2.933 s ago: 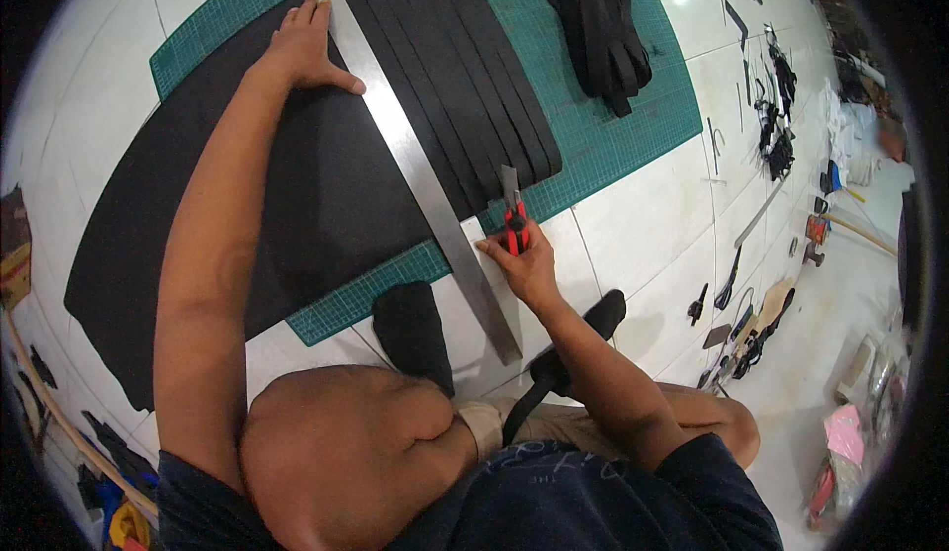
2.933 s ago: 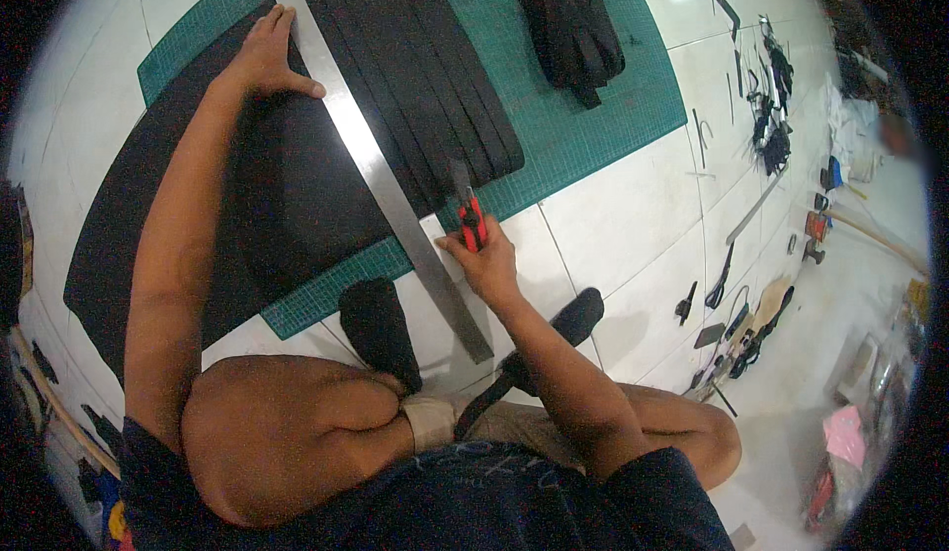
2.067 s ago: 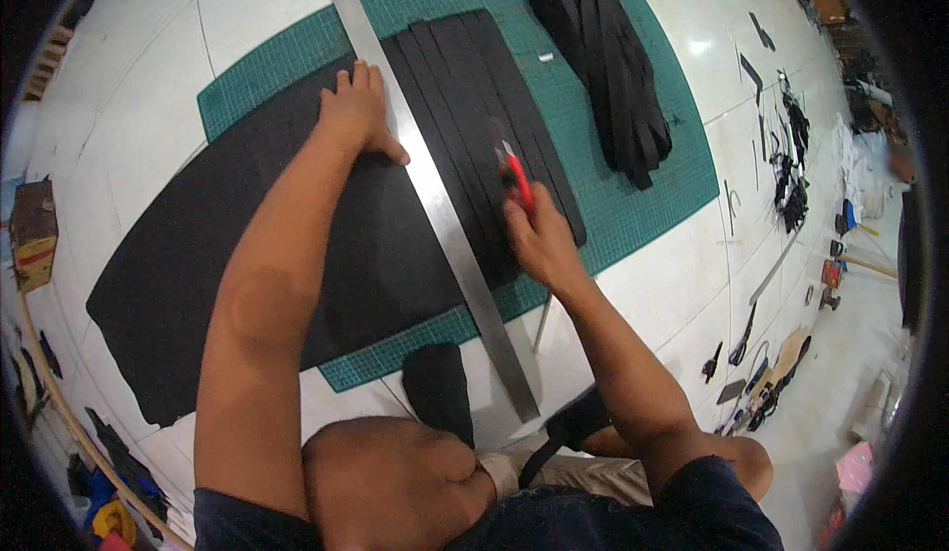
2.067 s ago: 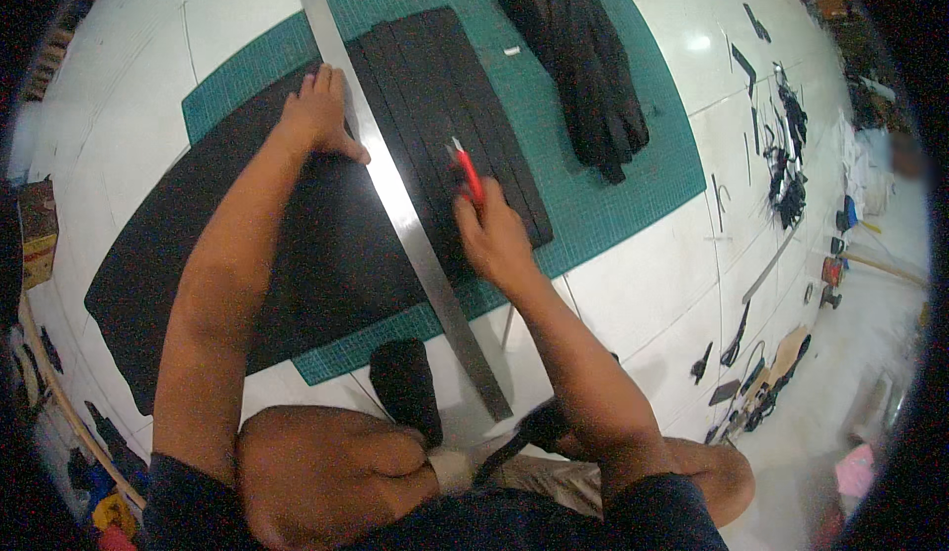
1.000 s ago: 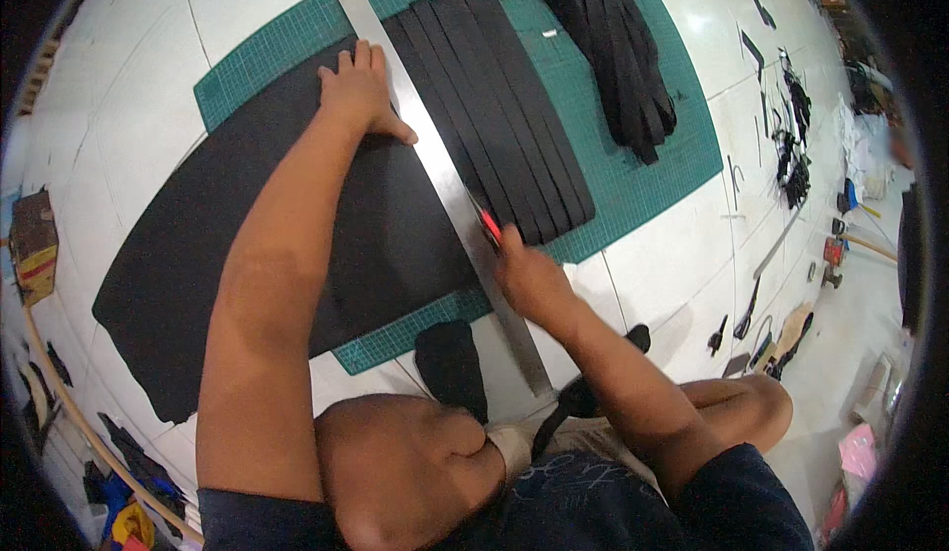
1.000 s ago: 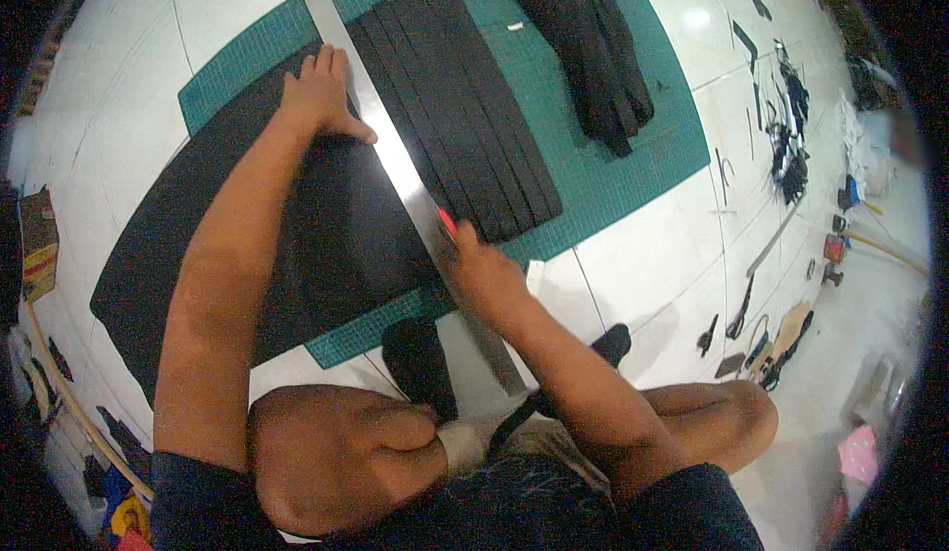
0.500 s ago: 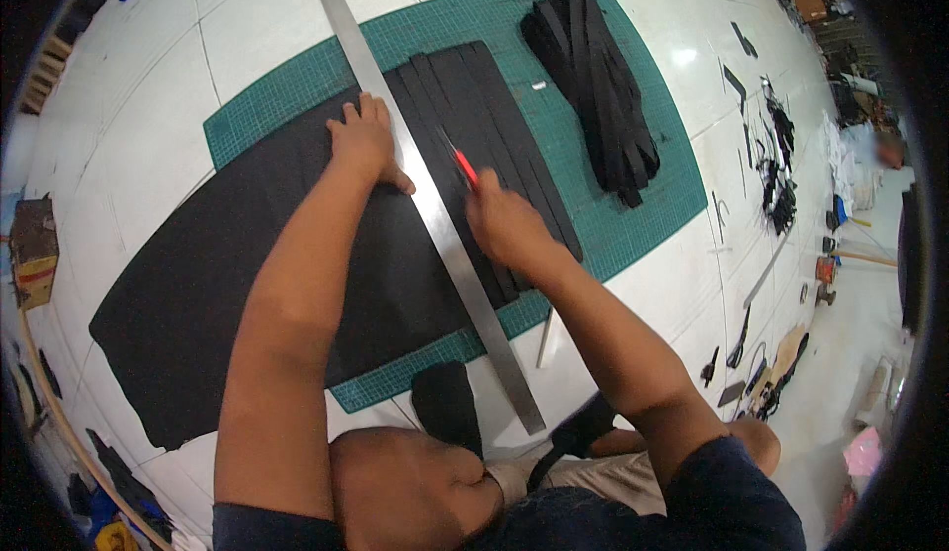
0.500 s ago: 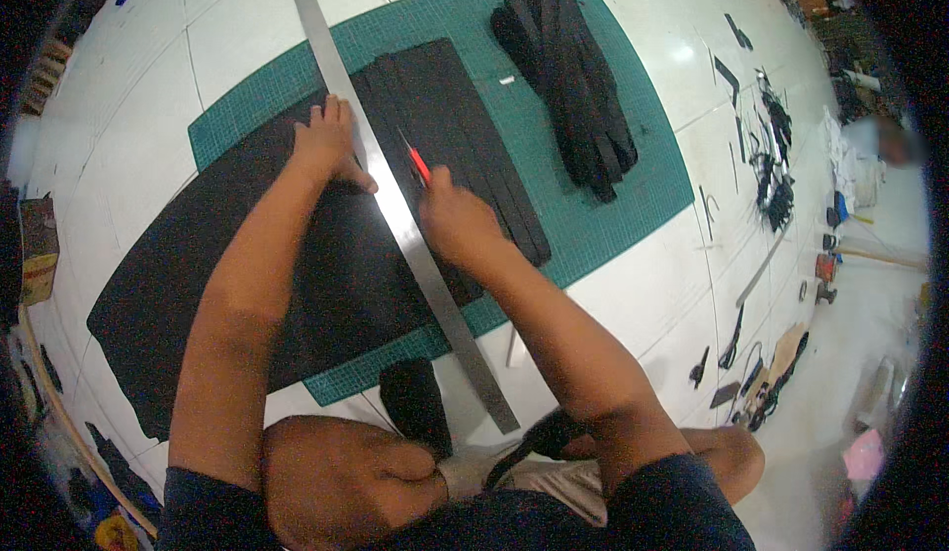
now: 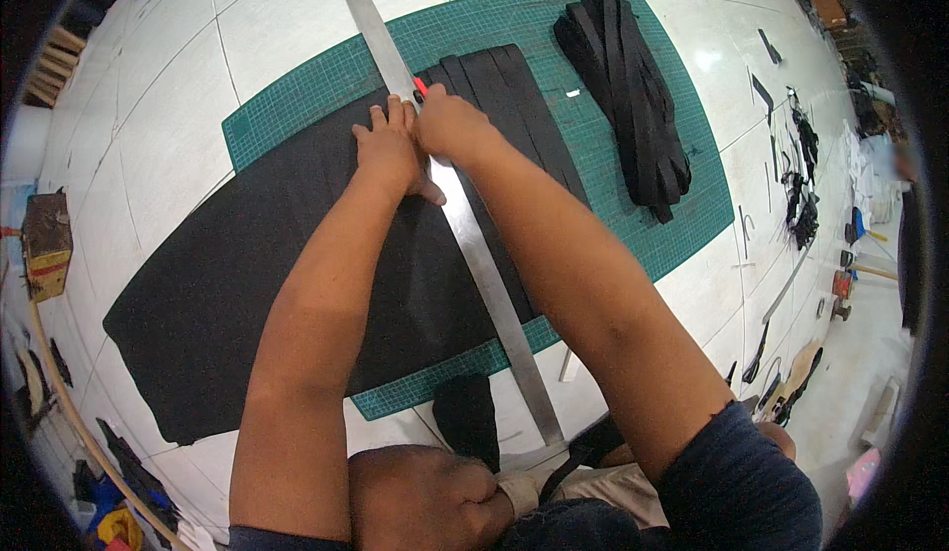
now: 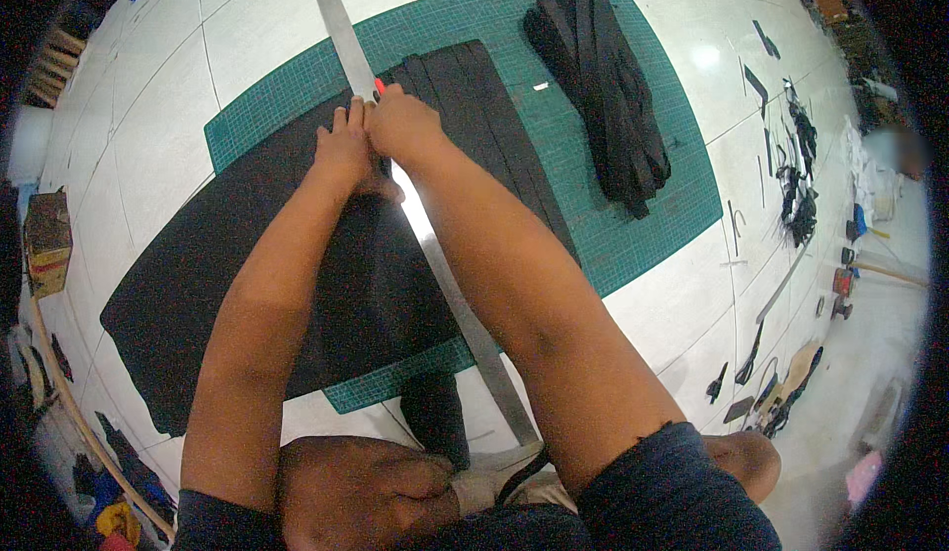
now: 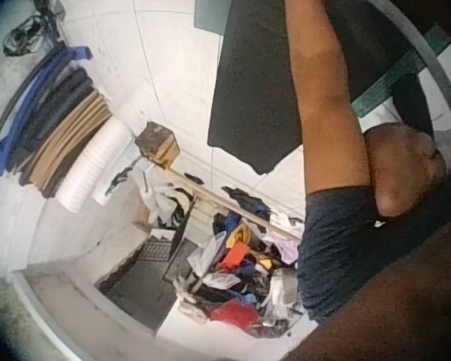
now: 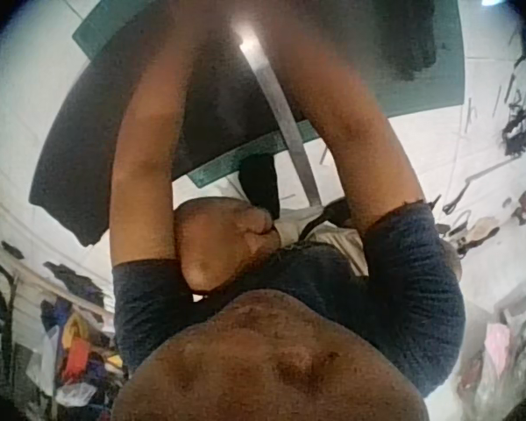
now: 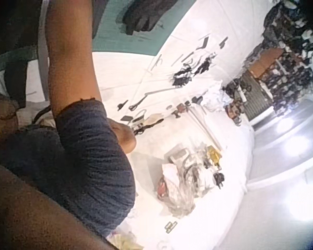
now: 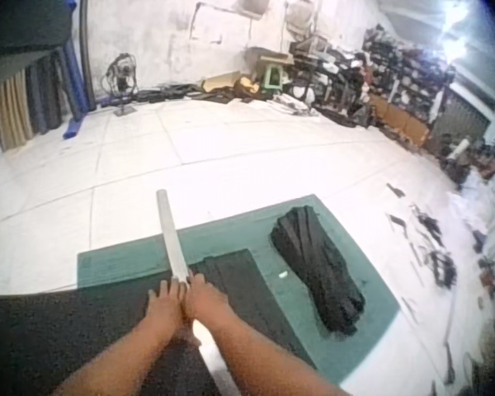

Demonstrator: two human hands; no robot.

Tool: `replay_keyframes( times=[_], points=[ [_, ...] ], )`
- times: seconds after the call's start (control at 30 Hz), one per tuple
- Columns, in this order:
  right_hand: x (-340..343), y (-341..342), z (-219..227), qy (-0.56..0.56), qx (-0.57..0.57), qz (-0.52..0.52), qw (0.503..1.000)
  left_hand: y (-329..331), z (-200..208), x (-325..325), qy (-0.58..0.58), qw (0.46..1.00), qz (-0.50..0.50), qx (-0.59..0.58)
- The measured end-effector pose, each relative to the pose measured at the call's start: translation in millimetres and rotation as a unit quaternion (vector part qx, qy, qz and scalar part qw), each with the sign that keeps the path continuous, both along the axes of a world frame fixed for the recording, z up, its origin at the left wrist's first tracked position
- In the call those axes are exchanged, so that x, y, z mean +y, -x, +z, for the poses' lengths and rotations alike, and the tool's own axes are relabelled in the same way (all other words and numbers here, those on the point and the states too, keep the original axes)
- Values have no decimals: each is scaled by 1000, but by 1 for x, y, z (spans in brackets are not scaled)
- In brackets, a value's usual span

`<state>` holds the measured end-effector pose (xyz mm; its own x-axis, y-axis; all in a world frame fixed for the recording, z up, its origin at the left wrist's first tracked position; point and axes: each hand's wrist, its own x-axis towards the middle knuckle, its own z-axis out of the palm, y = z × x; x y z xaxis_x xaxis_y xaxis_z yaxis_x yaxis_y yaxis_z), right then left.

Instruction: The person uses a utility knife and a metal ruler to cut strips from a sheet of black foam material on a green cutting mat. The person then picks up and gathers the cut foam strips.

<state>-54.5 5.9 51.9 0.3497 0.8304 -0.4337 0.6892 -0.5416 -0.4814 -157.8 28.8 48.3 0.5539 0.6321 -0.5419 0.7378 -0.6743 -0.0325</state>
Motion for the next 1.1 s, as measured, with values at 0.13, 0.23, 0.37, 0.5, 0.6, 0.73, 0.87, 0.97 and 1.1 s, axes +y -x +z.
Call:
replay_keyframes(
  times=[0.13, 0.23, 0.37, 0.5, 0.6, 0.73, 0.87, 0.97, 1.1],
  points=[
    [-30, -15, -1, 49, 27, 20, 998, -4, -10, 0, -12, 1000, -8, -25],
    [-118, 3, -4, 86, 40, 46, 994, -1, -7, 3, -21, 1000, -9, 2],
    [-282, 29, 4, 131, 51, 29, 990, 7, -15, -1, -76, 997, -14, -6],
    [-385, 44, 37, 211, 56, -1, 976, 4, -18, 0, -52, 998, -14, -22],
    [-412, 39, 41, 221, 3, 33, 975, 2, -16, -1, -36, 999, -5, -39],
    [-378, 2, 79, 181, -2, 95, 979, 3, -6, -3, -28, 999, 13, -42],
    [-338, -80, 123, 183, -40, 182, 965, 5, -9, 2, -14, 999, 15, -28],
    [-305, -160, 151, 132, -61, 226, 963, 5, -3, 2, -7, 999, 22, -30],
    [-266, -234, 221, 205, -70, 10, 976, 3, -5, -1, -1, 999, 12, -35]
  ],
)
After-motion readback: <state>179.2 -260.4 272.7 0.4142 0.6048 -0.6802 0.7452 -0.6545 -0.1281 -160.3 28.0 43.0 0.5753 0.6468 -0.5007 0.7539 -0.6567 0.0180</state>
